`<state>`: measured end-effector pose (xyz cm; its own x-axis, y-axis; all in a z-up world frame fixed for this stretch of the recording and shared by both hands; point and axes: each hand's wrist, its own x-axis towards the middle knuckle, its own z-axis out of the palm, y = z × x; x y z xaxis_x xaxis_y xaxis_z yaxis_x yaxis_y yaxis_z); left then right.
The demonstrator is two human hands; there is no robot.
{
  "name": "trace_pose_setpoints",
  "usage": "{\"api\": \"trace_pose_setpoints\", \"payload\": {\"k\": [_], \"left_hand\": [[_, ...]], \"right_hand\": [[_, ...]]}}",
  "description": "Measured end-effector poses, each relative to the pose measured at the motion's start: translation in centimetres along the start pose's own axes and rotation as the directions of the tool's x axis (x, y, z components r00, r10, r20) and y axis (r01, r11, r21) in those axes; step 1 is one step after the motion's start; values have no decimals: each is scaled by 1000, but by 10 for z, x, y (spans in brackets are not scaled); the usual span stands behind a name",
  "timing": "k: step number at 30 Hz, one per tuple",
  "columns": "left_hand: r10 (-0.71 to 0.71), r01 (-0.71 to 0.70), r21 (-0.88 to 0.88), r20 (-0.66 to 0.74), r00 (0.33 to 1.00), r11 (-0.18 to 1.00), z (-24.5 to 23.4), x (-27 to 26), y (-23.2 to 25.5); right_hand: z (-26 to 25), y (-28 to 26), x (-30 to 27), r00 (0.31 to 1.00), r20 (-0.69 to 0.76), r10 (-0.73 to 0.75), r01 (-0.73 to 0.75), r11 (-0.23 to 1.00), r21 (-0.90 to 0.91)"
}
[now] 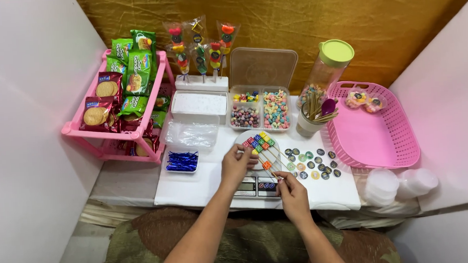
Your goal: The person is packaging small square candies into a small plastic bag, aligning them with a stick, and then weighing the finished pack on a digital scale.
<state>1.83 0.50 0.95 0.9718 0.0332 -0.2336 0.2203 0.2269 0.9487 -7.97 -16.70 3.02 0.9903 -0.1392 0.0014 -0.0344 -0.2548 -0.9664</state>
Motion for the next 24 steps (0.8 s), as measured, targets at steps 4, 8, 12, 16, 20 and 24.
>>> {"api": "trace_pose_setpoints", "payload": {"k": [4, 8, 12, 16, 20, 24], "left_hand": [[53, -38, 222, -64, 997, 974, 3, 16, 44], [334, -246, 528, -75, 940, 813, 9, 56, 65], [475, -362, 719, 50, 878, 594, 17, 107, 74], [431, -326, 880, 160, 888, 346, 20, 180, 41], [611, -448, 866, 233, 756, 224, 26, 234, 37], [558, -337, 936, 230, 798, 96, 28, 265, 19]], "right_hand": [[-1, 3, 5, 998, 3, 57, -57, 996, -67], [-1, 6, 9, 995, -9, 101, -102, 988, -117], [-2, 12, 13, 985, 3, 175, -172, 972, -157], [-3, 12, 12, 971, 21, 238, -232, 960, -155], [-2, 9, 26, 966, 63, 250, -238, 960, -150], [-1, 15, 27, 961, 121, 249, -229, 961, -157]]}}
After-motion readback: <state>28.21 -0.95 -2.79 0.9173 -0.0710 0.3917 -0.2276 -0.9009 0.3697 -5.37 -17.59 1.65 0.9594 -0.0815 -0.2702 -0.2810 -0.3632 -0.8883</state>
